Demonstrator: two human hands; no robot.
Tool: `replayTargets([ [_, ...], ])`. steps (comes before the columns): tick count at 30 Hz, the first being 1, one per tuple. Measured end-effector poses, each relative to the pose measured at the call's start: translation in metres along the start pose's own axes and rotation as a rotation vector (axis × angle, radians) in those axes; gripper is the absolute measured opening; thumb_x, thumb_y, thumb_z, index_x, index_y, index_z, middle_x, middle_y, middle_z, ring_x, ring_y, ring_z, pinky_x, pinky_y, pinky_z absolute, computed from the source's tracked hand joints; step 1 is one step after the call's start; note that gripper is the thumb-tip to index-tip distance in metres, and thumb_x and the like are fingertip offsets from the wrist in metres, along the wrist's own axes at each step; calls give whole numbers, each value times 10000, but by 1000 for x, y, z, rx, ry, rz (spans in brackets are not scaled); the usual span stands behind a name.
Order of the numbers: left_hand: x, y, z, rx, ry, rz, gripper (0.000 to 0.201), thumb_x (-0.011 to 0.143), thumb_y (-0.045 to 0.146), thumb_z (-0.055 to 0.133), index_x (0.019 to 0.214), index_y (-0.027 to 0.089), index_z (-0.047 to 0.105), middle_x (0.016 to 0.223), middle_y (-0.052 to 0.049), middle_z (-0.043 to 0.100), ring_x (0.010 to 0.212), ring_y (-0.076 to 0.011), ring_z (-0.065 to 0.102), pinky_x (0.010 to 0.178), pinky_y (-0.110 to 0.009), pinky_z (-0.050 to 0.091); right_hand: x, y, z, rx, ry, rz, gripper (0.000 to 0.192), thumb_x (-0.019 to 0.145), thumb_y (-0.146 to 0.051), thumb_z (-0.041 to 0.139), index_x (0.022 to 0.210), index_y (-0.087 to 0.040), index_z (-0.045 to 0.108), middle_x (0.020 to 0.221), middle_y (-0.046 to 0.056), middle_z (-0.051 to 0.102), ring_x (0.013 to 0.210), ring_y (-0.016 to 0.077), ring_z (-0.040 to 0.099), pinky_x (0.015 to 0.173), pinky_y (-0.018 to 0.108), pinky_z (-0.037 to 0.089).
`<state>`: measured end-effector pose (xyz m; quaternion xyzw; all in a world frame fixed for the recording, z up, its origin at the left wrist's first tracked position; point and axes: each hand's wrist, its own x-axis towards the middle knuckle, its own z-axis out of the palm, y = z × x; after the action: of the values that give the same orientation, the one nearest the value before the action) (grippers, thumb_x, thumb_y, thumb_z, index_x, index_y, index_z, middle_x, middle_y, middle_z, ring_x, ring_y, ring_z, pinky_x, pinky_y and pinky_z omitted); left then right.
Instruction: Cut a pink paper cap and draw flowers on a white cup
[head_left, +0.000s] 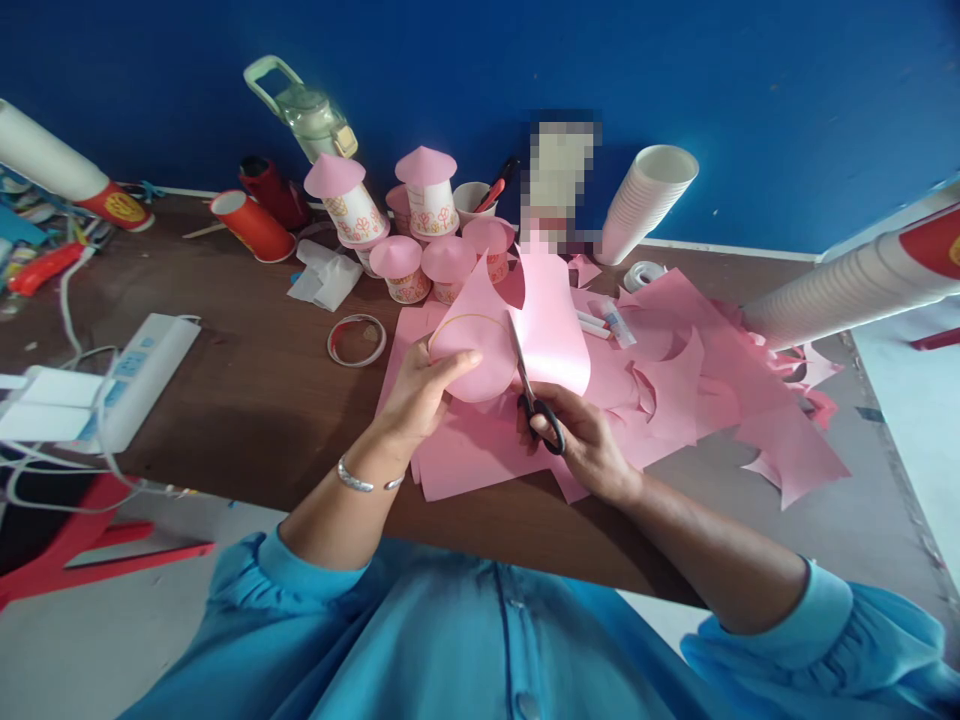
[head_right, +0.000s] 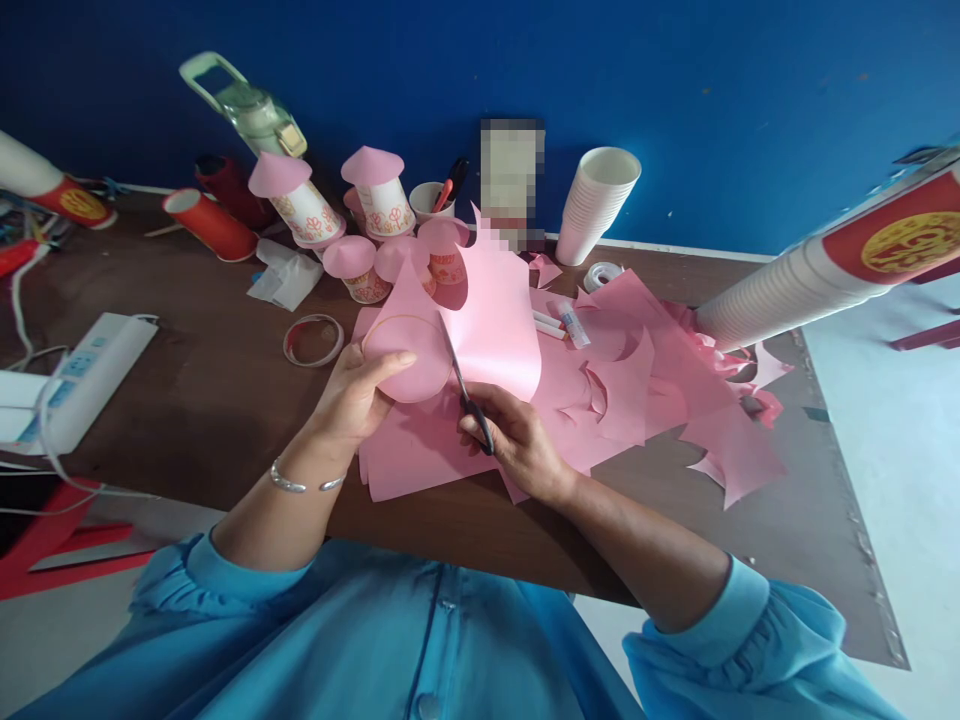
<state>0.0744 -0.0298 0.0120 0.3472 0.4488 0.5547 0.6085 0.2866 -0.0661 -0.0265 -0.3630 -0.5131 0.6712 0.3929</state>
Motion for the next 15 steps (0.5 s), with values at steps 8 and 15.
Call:
replayTargets([
  [8,-2,8,3,34,-17,2,233,670,317,901,704,191,708,612,-1,621,749,-224,700,664,-303,556,2,-4,-2,-2,-10,5,531,929,-625,779,1254,-211,705,812,4,675,662,137,648,640,310,603],
  [15,1,9,-2,28,-35,2,226,661,297,899,754,172,736,667,-17,676,764,-233,717,693,-309,556,2,-7,-5,-9,-21,14,518,927,-611,786,1246,-204,737,813,9,675,658,138,647,644,313,600],
])
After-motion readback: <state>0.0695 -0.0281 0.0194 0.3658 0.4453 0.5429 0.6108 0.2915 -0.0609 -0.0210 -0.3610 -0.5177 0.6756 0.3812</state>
